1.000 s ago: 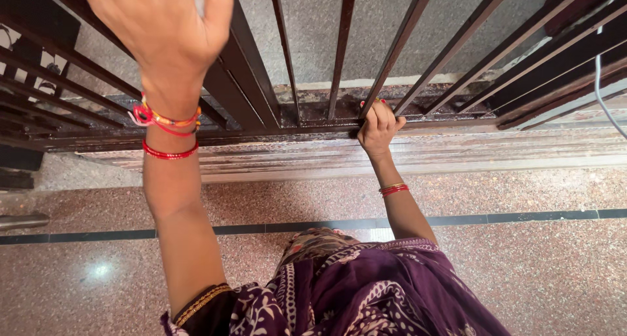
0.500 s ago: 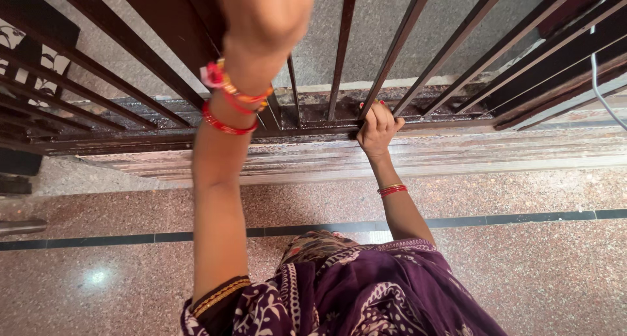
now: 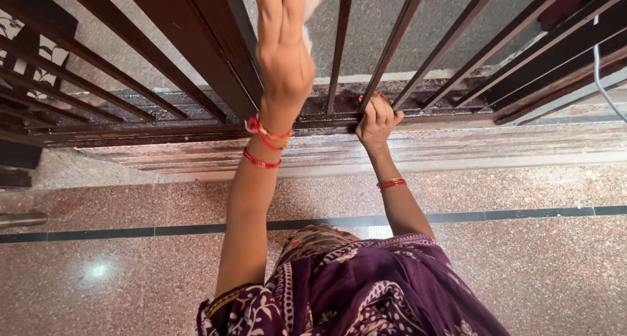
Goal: The person scrubs the bottom horizontal bar of a brown metal railing using a yellow sponge in their left hand and a white cloth in their right hand. They repeatedly scrub and wipe the same section of the railing throughout the clip.
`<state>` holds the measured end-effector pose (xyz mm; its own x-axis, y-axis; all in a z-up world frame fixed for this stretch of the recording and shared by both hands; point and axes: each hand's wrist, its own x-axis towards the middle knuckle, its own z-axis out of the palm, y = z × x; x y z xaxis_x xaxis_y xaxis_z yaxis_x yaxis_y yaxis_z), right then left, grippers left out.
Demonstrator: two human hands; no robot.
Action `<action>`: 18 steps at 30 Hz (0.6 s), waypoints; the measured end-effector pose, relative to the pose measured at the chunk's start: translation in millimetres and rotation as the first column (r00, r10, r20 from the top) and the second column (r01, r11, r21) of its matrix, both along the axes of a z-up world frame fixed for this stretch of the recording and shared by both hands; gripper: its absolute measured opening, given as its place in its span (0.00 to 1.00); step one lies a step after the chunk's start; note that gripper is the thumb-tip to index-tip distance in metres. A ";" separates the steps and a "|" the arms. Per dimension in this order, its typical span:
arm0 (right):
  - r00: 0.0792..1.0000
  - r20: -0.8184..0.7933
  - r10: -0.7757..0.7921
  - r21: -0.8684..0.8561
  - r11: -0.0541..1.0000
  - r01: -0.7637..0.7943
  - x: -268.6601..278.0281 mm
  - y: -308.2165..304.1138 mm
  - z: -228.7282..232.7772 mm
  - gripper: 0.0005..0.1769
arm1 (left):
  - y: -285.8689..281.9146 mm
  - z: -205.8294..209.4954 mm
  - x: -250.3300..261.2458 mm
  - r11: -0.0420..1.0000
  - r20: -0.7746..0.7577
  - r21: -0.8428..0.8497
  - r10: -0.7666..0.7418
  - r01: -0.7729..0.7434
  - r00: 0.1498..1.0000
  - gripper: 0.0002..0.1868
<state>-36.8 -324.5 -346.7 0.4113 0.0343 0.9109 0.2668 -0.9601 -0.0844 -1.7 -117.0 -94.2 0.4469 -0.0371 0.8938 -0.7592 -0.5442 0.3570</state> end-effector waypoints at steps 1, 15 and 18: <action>1.000 0.002 0.001 0.002 1.000 -0.001 1.4 -0.1 1.3 0.25 | -0.7 -15.1 -0.1 1.000 -0.024 -0.004 -0.004 0.004 1.000 0.28; 1.000 -0.014 0.006 0.001 1.000 -0.006 0.2 -1.9 -1.8 0.27 | -21.9 -121.7 -24.8 0.907 -0.150 -0.411 -0.165 0.090 0.975 0.30; 1.000 -0.004 0.008 0.001 1.000 -0.008 1.3 -2.7 -1.9 0.27 | -30.3 -63.0 -12.4 0.877 -0.075 -0.456 -0.209 0.152 0.975 0.26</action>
<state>-35.5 -327.2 -348.6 0.4150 0.0364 0.9091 0.2744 -0.9577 -0.0869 -14.1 -147.4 -157.2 0.5739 0.2615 0.7760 -0.7659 -0.1641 0.6217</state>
